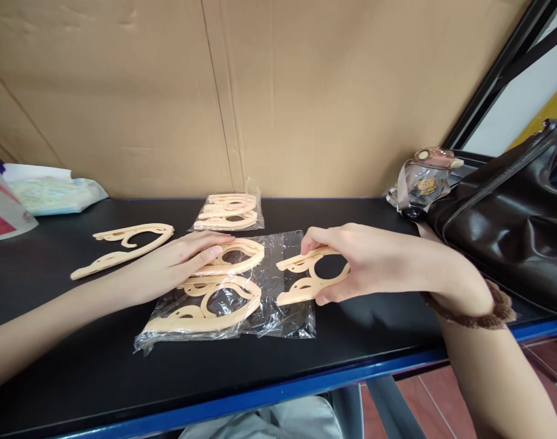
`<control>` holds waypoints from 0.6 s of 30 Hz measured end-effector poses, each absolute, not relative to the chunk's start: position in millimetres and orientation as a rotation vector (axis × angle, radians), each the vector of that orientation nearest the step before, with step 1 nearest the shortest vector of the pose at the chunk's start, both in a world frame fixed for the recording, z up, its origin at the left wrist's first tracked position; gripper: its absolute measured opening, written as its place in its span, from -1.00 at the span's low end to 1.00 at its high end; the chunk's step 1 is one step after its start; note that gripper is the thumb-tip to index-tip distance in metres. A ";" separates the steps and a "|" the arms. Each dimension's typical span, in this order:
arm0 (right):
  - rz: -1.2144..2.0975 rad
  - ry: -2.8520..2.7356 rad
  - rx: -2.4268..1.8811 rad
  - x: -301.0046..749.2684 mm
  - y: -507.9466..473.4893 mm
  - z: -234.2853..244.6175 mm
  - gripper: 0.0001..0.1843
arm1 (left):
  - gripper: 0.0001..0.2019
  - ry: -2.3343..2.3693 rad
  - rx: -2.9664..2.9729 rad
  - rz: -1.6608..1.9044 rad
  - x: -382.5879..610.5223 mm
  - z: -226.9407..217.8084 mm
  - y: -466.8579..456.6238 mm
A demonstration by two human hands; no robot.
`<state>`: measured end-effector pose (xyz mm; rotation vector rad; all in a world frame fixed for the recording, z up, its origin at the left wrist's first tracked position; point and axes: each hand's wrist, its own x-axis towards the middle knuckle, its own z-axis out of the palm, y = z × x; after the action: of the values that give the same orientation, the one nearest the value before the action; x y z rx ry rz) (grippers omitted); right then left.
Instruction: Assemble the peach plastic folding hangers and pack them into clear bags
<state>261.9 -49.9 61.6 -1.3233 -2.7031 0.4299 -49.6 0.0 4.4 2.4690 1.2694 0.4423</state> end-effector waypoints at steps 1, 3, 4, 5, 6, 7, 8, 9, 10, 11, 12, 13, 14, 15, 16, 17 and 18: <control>0.431 -2.699 -1.299 258.8 -50.2 60.9 -0.59 | -0.49 1.273 2.460 0.457 -49.3 4.4 -0.5; 0.438 -2.686 -1.277 252.4 -50.5 59.0 -0.56 | -0.47 1.281 2.442 0.481 -49.0 5.0 -1.8; 0.441 -2.682 -1.271 249.1 -50.5 57.7 -0.55 | -0.47 1.287 2.430 0.483 -49.1 5.4 -2.6; 0.445 -2.680 -1.268 245.8 -50.3 56.3 -0.54 | -0.47 1.295 2.420 0.481 -49.1 6.0 -3.4; 0.456 -2.680 -1.264 242.6 -50.1 54.8 -0.54 | -0.47 1.302 2.411 0.478 -49.1 6.5 -4.1; 0.473 -2.682 -1.254 239.3 -49.7 53.2 -0.53 | -0.46 1.310 2.404 0.481 -49.1 6.9 -4.7; 0.497 -2.686 -1.236 236.2 -49.3 51.4 -0.53 | -0.46 1.313 2.400 0.484 -49.0 7.3 -5.3; 0.525 -2.687 -1.213 233.1 -48.8 49.6 -0.53 | -0.46 1.313 2.399 0.489 -48.9 7.6 -5.7; 0.551 -2.687 -1.189 230.2 -48.3 47.7 -0.54 | -0.46 1.306 2.401 0.493 -48.7 7.9 -6.1; 0.571 -2.686 -1.164 227.6 -47.8 45.7 -0.54 | -0.47 1.300 2.403 0.498 -48.4 8.1 -6.4; 0.579 -2.685 -1.143 225.2 -47.4 43.7 -0.54 | -0.47 1.293 2.402 0.499 -48.2 8.4 -6.7; 0.581 -2.682 -1.129 223.2 -46.9 41.9 -0.54 | -0.47 1.292 2.401 0.498 -48.0 8.7 -7.0; 0.583 -2.680 -1.124 221.6 -46.5 40.1 -0.53 | -0.47 1.296 2.403 0.493 -47.9 8.9 -7.2; 0.586 -2.681 -1.128 220.4 -46.0 38.5 -0.52 | -0.47 1.305 2.411 0.482 -47.9 9.1 -7.3; 0.586 -2.683 -1.134 219.7 -45.5 37.1 -0.51 | -0.47 1.315 2.425 0.464 -48.1 9.0 -7.1; 0.582 -2.686 -1.141 219.4 -45.0 35.9 -0.51 | -0.46 1.322 2.444 0.444 -48.4 8.7 -6.7; 0.567 -2.688 -1.146 219.4 -44.5 34.7 -0.51 | -0.45 1.323 2.466 0.428 -48.7 8.1 -6.1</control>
<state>219.4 -44.5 34.7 -1.1455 -2.6885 0.5670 -48.7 -6.1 8.1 2.4659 1.3228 0.4280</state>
